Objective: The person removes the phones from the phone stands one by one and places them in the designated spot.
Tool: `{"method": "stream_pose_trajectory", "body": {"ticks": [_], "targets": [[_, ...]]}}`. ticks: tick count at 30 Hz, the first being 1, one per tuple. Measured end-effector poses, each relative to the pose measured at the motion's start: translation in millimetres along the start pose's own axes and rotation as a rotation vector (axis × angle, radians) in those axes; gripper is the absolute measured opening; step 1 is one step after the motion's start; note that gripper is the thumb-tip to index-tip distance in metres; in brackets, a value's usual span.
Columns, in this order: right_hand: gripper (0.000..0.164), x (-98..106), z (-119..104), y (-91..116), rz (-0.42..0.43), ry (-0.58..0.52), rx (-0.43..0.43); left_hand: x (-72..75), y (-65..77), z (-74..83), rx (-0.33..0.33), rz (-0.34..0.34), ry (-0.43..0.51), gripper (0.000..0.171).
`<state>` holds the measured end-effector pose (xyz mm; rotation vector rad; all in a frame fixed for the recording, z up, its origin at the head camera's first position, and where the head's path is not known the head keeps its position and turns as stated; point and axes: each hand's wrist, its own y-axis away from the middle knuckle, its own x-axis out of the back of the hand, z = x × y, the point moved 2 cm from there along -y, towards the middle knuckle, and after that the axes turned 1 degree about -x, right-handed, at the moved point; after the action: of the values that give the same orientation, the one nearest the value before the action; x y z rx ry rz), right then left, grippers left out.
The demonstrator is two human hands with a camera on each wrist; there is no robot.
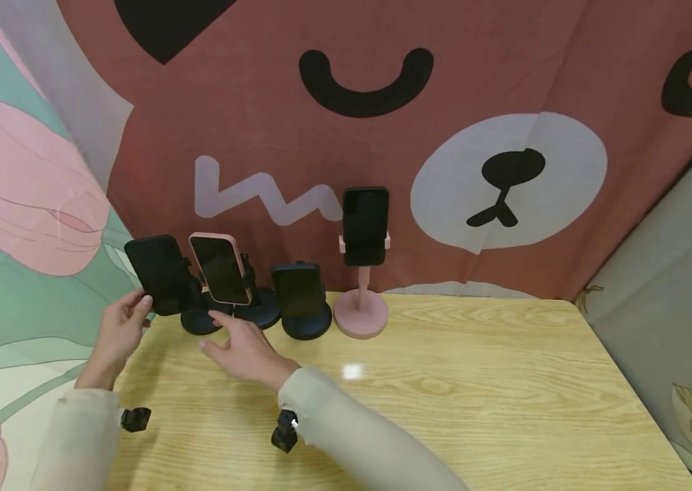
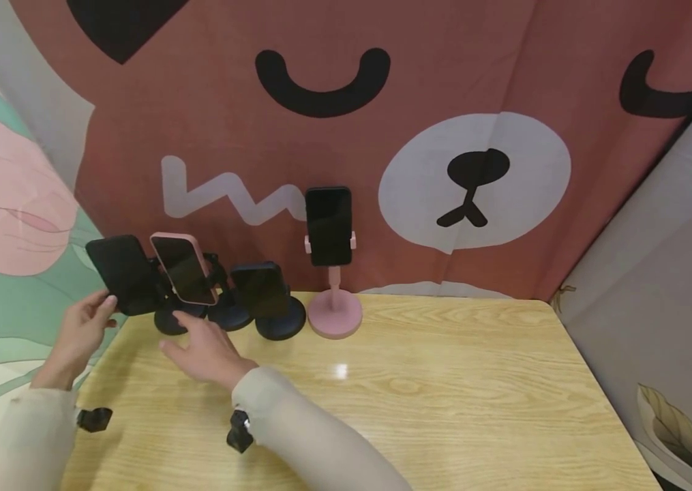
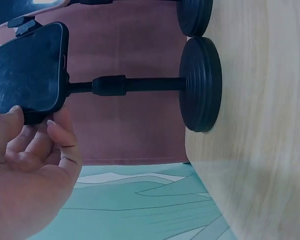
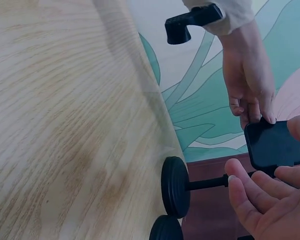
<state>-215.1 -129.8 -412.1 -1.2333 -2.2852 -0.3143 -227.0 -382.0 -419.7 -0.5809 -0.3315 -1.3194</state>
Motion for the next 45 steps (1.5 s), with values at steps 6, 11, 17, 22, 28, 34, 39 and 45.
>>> {"method": "stream_pose_trajectory", "body": {"ticks": [6,11,17,22,28,34,39,45], "targets": [[0.052,2.9,0.2,-2.5,-0.006,-0.062,-0.002,-2.7,8.7,0.5,-0.026,0.028,0.178,0.061],[0.049,6.7,-0.6,-5.4,0.000,-0.080,-0.006,-3.4,21.6,3.5,0.002,0.015,0.243,0.065],[0.049,4.7,1.8,-5.8,-0.040,-0.136,-0.053,-9.0,42.1,6.4,0.056,0.010,0.164,0.065],[0.050,2.8,4.2,-3.6,-0.054,-0.162,-0.061,-12.3,56.6,10.9,0.039,0.027,0.154,0.062],[0.046,4.9,1.1,-1.5,-0.028,-0.227,0.003,-15.8,70.1,16.1,0.005,0.053,0.195,0.055],[0.044,8.8,-4.3,2.5,-0.009,-0.251,0.044,-16.3,77.3,21.0,-0.030,0.090,0.281,0.041],[0.045,14.5,-8.2,8.7,-0.032,-0.262,0.057,-17.1,83.4,27.0,-0.059,0.119,0.359,0.043],[0.046,24.3,-12.4,19.4,-0.042,-0.293,0.072,-16.8,86.9,41.8,-0.045,0.131,0.287,0.042]]}}
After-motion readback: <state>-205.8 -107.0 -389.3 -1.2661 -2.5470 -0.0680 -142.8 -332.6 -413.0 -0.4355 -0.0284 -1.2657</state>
